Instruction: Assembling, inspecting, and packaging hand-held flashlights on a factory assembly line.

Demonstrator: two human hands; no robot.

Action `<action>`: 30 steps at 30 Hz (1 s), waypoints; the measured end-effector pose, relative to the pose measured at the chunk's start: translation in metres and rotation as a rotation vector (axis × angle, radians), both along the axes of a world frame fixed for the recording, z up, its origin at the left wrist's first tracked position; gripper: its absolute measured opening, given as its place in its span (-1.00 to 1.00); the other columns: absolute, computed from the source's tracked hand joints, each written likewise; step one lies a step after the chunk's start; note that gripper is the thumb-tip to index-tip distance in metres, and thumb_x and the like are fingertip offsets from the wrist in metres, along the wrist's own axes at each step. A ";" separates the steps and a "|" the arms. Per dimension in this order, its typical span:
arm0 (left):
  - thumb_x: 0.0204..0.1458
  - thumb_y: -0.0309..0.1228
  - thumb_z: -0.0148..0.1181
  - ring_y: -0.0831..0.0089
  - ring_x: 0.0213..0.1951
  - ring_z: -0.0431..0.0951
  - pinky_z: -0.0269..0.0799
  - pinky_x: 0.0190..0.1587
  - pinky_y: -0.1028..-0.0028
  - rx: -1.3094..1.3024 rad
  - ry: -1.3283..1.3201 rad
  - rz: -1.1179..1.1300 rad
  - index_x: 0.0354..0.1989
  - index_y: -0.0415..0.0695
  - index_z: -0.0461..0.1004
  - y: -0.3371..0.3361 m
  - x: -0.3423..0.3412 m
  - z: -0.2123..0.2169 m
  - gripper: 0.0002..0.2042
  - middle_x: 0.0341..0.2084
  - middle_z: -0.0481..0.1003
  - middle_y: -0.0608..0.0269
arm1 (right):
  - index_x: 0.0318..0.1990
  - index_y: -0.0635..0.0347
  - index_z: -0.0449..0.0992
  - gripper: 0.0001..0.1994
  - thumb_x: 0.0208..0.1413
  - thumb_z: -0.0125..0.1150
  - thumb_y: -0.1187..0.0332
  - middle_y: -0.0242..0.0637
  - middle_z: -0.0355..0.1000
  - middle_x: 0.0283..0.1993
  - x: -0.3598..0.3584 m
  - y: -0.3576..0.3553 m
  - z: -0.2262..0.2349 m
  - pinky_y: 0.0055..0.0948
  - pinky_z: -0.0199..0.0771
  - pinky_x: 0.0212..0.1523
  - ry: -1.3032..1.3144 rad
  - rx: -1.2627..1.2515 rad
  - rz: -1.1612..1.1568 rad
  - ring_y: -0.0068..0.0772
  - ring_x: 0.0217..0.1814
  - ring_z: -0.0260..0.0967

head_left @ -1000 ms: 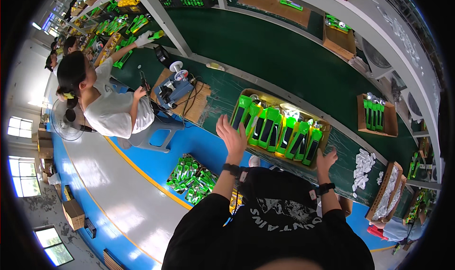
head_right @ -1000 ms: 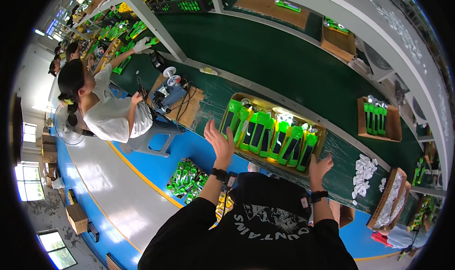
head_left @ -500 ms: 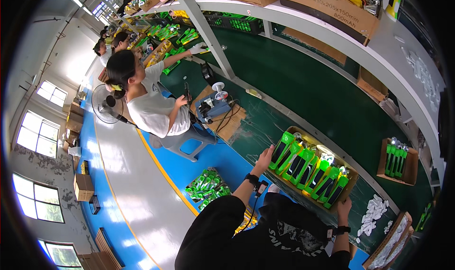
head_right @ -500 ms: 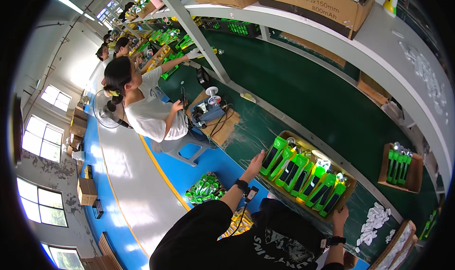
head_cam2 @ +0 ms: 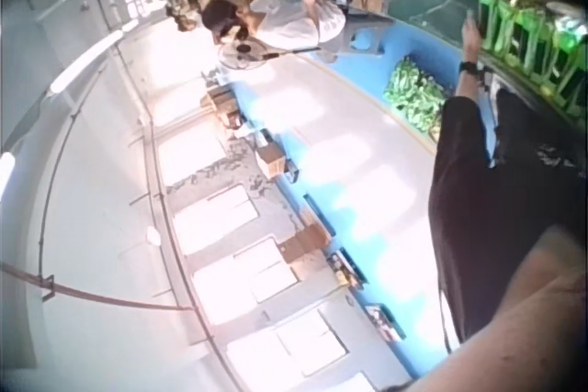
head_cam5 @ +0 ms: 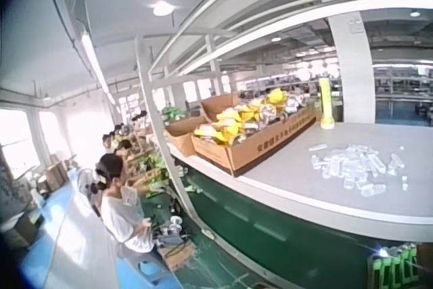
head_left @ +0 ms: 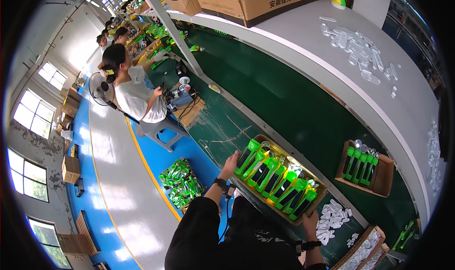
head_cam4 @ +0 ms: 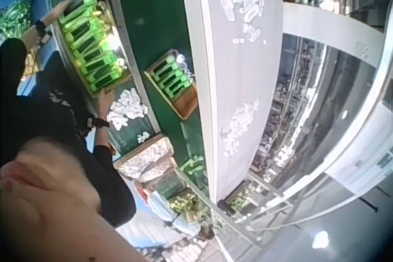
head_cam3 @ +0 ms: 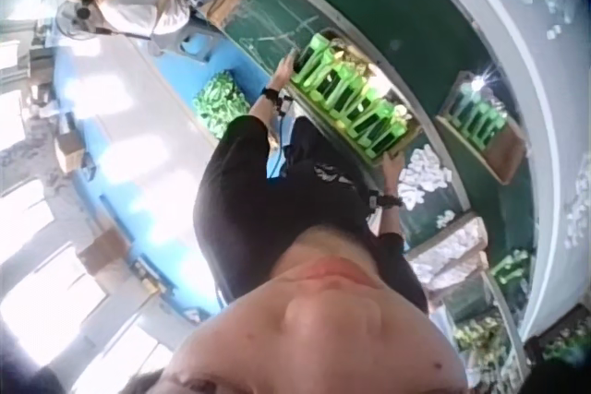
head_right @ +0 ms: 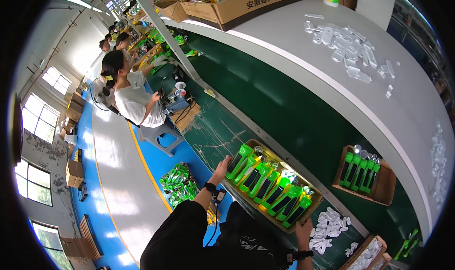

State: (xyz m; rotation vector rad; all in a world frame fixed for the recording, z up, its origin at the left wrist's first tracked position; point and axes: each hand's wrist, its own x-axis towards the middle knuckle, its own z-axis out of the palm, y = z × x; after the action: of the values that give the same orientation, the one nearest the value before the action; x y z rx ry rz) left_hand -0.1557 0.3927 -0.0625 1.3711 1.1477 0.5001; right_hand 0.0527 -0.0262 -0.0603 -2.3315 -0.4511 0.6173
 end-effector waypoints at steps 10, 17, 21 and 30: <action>0.12 -0.46 0.04 0.29 -0.19 0.39 0.32 -0.12 0.34 0.377 0.295 0.359 -0.10 -0.27 0.29 -0.150 -0.076 0.049 -0.78 -0.21 0.37 0.08 | -0.07 0.27 0.40 -0.72 0.03 0.17 0.43 -0.25 0.46 -0.30 -0.019 -0.133 0.060 -0.51 0.43 -0.28 0.194 0.196 -0.325 -0.50 -0.30 0.42; 0.00 -0.50 0.12 0.11 -0.22 0.37 0.29 -0.14 0.27 0.656 0.232 -0.253 -0.09 -0.30 0.29 -0.232 0.016 0.077 -0.70 -0.27 0.38 0.00 | -0.09 0.32 0.39 -0.76 0.06 0.12 0.50 -0.24 0.44 -0.22 -0.013 -0.188 0.066 -0.51 0.40 -0.15 0.229 0.177 -0.416 -0.48 -0.21 0.41; -0.03 -0.45 0.17 0.01 -0.23 0.39 0.32 -0.16 0.19 0.752 0.218 -0.411 -0.13 -0.35 0.31 -0.229 0.098 0.076 -0.68 -0.29 0.37 -0.07 | -0.12 0.30 0.42 -0.79 0.07 0.11 0.50 -0.28 0.45 -0.22 0.018 -0.179 0.063 -0.57 0.39 -0.23 0.165 0.256 -0.344 -0.55 -0.24 0.39; -0.11 -0.06 0.26 -0.04 -0.18 0.41 0.38 -0.14 0.20 0.918 0.587 -0.431 -0.28 -0.35 0.34 -0.243 0.153 0.040 -0.48 -0.30 0.37 -0.17 | -0.09 0.35 0.39 -0.78 0.09 0.02 0.55 -0.23 0.41 -0.13 0.019 -0.187 0.070 -0.47 0.30 -0.02 0.015 0.519 -0.283 -0.46 -0.09 0.36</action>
State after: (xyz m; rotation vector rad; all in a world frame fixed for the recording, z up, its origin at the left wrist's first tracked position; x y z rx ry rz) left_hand -0.0023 0.1495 -0.0223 2.6215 1.0483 0.3113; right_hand 0.0721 -0.2133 0.0098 -1.8470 -0.2310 0.3306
